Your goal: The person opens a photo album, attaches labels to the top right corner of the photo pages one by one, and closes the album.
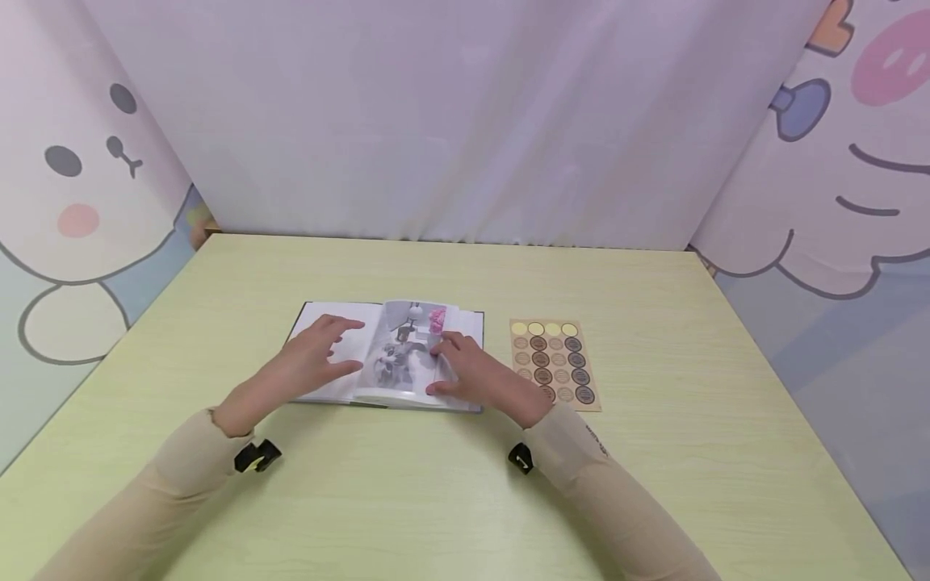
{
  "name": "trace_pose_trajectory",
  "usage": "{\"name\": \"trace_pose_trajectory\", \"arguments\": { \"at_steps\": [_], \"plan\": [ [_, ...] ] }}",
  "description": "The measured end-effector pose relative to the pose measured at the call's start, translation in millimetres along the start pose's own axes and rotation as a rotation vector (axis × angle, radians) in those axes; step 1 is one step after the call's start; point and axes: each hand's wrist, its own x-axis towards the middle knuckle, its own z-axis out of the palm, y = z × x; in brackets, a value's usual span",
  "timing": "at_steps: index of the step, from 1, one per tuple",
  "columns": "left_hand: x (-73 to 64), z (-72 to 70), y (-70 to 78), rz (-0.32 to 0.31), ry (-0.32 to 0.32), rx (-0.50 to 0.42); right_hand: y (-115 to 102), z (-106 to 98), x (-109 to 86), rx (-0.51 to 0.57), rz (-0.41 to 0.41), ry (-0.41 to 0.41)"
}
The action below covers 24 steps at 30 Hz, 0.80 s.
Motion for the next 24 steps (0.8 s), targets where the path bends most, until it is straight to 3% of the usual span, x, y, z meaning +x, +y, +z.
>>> {"name": "trace_pose_trajectory", "arguments": {
  "at_steps": [10,19,24],
  "plan": [
    [11.4,14.7,12.3,0.006,-0.12,0.01,-1.5,-1.2,-1.7,-0.009,-0.009,0.004],
    [17.4,27.1,14.6,0.07,-0.177,0.066,0.4,-1.6,-1.7,-0.014,-0.016,0.001],
    [16.7,28.3,16.4,0.069,-0.224,0.072,1.2,-1.5,-1.1,-0.018,-0.021,0.001]
  ]
}}
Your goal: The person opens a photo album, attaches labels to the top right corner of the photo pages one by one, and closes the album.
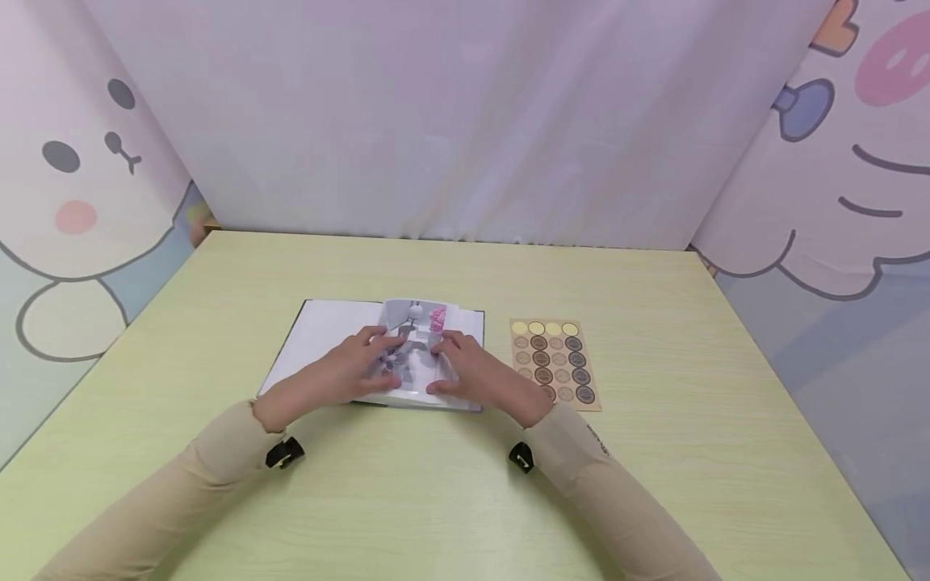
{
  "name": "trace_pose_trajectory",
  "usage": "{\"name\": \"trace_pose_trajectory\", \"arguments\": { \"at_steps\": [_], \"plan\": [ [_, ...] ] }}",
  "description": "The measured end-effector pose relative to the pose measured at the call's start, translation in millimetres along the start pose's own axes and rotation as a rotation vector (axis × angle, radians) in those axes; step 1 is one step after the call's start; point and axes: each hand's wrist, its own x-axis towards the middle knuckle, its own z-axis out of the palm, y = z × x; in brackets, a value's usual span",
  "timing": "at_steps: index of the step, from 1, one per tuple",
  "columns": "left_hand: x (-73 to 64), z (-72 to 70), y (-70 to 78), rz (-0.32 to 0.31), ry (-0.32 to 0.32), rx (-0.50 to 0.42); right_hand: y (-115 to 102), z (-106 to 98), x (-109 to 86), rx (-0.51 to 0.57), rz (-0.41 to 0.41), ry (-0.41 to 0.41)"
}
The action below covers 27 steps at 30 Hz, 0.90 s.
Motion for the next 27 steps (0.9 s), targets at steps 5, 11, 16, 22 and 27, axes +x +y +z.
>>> {"name": "trace_pose_trajectory", "arguments": {
  "at_steps": [5,11,16,22,27],
  "plan": [
    [0.6,2.6,2.8,-0.004,-0.034,0.032,0.6,0.0,1.1,-0.006,-0.006,-0.001],
    [1.9,7.9,5.1,-0.017,-0.042,0.069,0.6,-1.3,2.5,-0.003,0.001,-0.004],
    [1.7,8.3,6.6,-0.009,-0.038,0.082,0.9,-3.8,4.1,-0.001,0.014,-0.01],
    [1.9,10.1,5.9,-0.008,-0.045,0.091,6.0,-8.9,5.7,0.008,-0.016,-0.006],
    [0.8,10.6,5.7,-0.017,-0.047,0.093,16.1,-15.8,7.3,0.004,-0.024,0.012]
  ]
}}
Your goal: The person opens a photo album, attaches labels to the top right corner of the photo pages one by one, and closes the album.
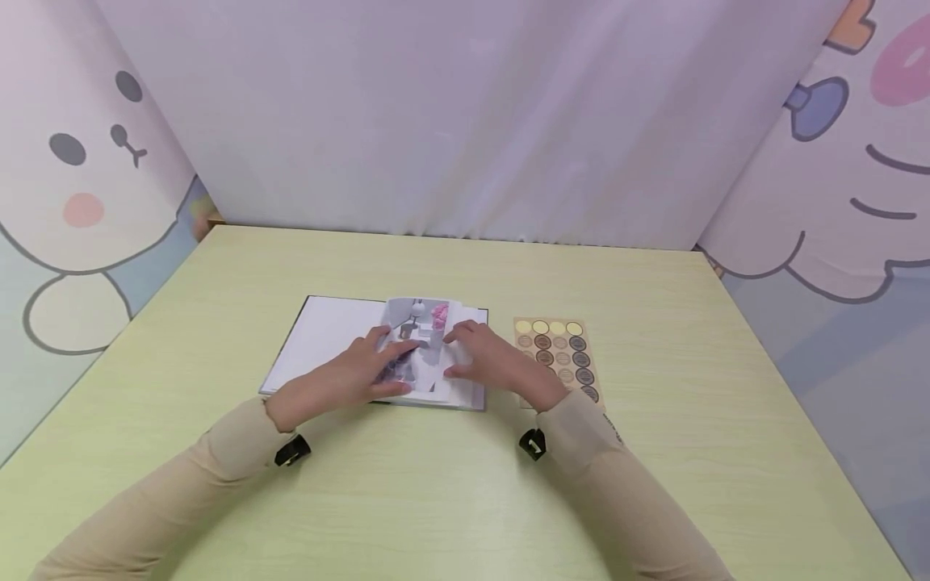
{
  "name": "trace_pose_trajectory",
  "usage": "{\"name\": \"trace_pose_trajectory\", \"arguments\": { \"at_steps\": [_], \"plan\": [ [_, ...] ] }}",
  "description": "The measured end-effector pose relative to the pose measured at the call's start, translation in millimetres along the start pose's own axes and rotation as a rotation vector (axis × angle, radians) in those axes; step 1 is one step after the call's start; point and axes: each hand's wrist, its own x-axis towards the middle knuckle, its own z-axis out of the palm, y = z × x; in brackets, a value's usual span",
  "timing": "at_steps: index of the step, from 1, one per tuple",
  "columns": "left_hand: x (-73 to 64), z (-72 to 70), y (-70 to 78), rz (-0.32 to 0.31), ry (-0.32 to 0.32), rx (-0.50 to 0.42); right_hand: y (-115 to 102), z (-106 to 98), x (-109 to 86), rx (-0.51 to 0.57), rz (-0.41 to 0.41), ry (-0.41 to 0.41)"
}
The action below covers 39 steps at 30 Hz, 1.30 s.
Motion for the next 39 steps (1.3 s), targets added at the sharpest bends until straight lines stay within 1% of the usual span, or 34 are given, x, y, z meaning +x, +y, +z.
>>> {"name": "trace_pose_trajectory", "arguments": {
  "at_steps": [7,13,16,21,24,31,35,39],
  "plan": [
    [-0.6,1.5,-0.4,-0.005,-0.001,-0.015,18.1,-17.8,-7.2,0.092,0.122,0.011],
    [-1.2,1.4,-1.0,0.008,0.008,-0.002,42.9,-26.6,-13.5,0.12,0.178,0.041],
    [-2.0,0.0,-0.4,0.01,0.009,0.001,55.7,-28.6,-17.2,0.126,0.22,0.036],
    [-3.8,-2.6,0.8,0.02,0.016,0.012,71.5,-31.3,-23.5,0.077,0.263,0.01],
    [-4.2,-3.3,0.5,0.016,0.009,0.01,76.7,-31.6,-25.0,0.028,0.27,0.003],
    [-4.8,-4.4,-0.3,-0.001,-0.013,0.009,80.0,-29.0,-26.6,-0.057,0.284,-0.016],
    [-4.4,-4.5,-0.2,0.004,-0.011,0.007,79.7,-27.9,-27.6,-0.088,0.29,-0.027],
    [-4.0,-4.1,0.0,0.003,-0.013,0.01,80.5,-26.5,-28.6,-0.092,0.294,-0.028]
  ]
}}
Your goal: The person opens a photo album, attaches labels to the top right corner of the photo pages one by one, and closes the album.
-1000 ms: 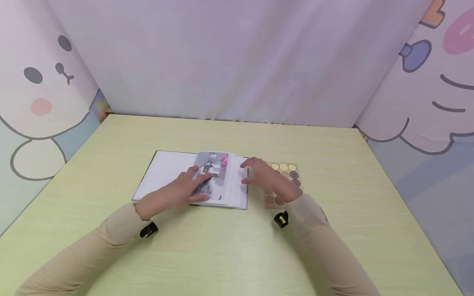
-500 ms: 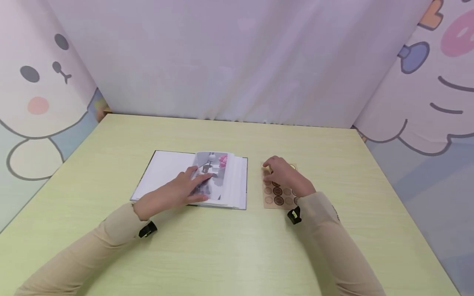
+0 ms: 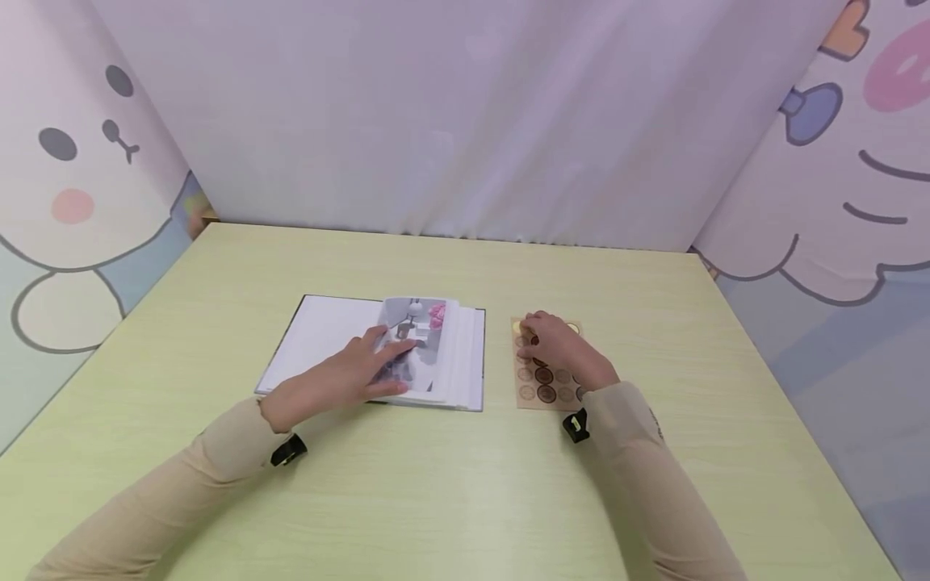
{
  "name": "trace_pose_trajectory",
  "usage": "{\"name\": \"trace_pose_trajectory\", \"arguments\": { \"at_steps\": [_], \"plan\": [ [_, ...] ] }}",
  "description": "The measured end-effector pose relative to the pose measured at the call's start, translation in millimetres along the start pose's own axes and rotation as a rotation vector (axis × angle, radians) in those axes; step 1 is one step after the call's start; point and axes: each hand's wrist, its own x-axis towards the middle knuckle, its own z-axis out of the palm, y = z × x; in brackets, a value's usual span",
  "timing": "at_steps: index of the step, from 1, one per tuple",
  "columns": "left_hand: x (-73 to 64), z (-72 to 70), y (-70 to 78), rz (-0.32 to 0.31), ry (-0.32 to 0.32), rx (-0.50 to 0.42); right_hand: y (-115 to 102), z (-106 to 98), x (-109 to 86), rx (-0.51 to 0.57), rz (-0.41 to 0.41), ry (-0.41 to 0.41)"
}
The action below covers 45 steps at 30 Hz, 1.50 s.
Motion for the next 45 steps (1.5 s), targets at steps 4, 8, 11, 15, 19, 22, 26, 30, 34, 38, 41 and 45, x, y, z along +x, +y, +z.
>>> {"name": "trace_pose_trajectory", "arguments": {
  "at_steps": [4,8,11,15,19,22,26,30,34,38,41,45],
  "plan": [
    [-0.2,0.0,1.0,-0.002,0.001,-0.001,1.7,1.3,-0.9,0.007,0.005,0.002],
    [-0.6,0.1,1.6,-0.001,0.006,-0.005,2.5,1.7,-1.3,0.004,0.009,0.006],
    [-1.1,-0.3,2.2,-0.005,0.008,-0.002,2.0,1.6,-1.8,0.0,0.011,0.011],
    [-0.9,0.1,1.5,-0.002,0.008,-0.001,1.6,1.7,-2.4,0.0,0.006,0.021],
    [-0.2,2.0,-0.8,0.006,0.005,0.0,1.0,2.0,-2.7,-0.004,0.002,0.023],
    [-0.2,2.1,-0.7,0.006,0.002,-0.005,0.0,2.3,-2.8,-0.035,-0.002,0.026],
    [-1.4,1.2,-0.4,0.018,0.01,-0.003,-3.2,2.2,-3.2,-0.072,0.001,0.045],
    [-2.1,0.7,-0.5,0.022,0.01,-0.006,-5.7,1.8,-4.1,-0.063,0.021,0.07],
    [-1.0,1.6,-0.7,0.006,-0.007,-0.018,-5.6,1.5,-2.9,-0.035,0.042,0.063],
    [0.2,2.5,-0.9,-0.004,-0.015,-0.016,-5.0,0.1,-0.2,-0.008,0.061,0.036],
    [0.3,2.3,-0.6,-0.003,-0.016,-0.014,-4.4,-0.7,1.4,0.017,0.071,0.018],
    [-0.4,0.6,0.4,0.002,-0.011,-0.011,-3.3,-1.1,2.4,0.027,0.064,0.019]
  ]
}}
